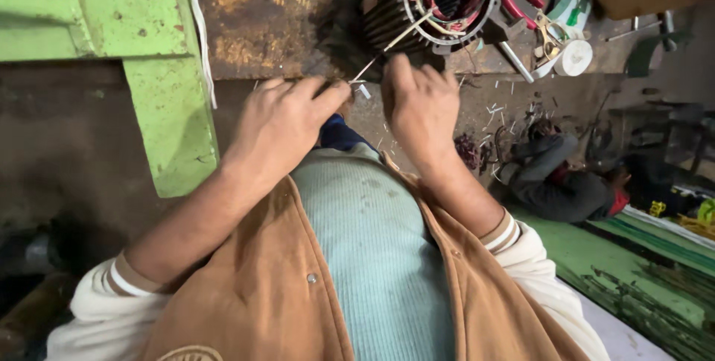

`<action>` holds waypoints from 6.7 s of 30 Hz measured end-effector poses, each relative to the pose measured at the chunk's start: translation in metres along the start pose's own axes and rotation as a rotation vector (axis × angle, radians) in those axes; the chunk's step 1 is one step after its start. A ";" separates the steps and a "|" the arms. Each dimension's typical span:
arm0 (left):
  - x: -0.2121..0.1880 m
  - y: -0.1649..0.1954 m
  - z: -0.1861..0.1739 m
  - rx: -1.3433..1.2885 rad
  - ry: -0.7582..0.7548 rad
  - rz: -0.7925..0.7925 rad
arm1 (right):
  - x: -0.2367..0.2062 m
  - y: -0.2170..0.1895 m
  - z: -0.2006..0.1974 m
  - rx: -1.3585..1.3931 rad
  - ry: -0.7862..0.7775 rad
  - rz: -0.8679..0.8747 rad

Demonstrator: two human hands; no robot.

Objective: The person works on an electric motor stator on a workbench, inserting insulating strips and fibers into the slots of the wound armature and pressing them into place by hand. They pull fibers from a cardboard box, trim material, and use pliers to cut and adjust wire ends on the motor.

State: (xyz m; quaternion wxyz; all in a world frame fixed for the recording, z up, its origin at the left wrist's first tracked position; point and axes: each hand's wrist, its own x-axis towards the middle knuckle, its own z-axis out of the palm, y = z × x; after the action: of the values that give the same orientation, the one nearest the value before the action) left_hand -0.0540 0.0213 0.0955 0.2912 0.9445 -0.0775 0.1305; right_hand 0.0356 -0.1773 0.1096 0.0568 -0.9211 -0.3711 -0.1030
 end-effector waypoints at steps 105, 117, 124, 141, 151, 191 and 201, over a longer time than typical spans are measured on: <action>-0.005 -0.003 0.008 0.165 0.021 0.118 | -0.010 0.011 0.010 0.370 -0.001 -0.203; 0.001 0.004 0.002 0.154 0.028 0.132 | -0.008 0.015 0.003 0.116 -0.006 -0.040; 0.006 0.006 0.001 0.194 0.001 0.159 | -0.012 0.019 0.006 0.178 -0.058 -0.123; 0.017 -0.001 0.023 -1.162 0.014 -0.424 | -0.007 0.036 -0.024 0.204 0.081 0.068; 0.006 -0.004 0.001 0.081 -0.026 0.025 | -0.007 0.014 0.018 0.160 -0.047 -0.099; 0.002 0.005 0.016 0.219 -0.081 0.054 | -0.014 0.020 0.022 0.280 -0.149 -0.123; 0.023 -0.009 0.031 -0.943 -0.056 -0.411 | 0.001 0.042 -0.017 0.209 -0.041 0.018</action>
State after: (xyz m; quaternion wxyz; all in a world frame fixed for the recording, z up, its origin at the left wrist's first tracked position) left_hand -0.0242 0.0093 0.0729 0.7028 0.7095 0.0516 -0.0041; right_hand 0.0630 -0.2093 0.1255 0.1458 -0.9155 -0.3725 -0.0442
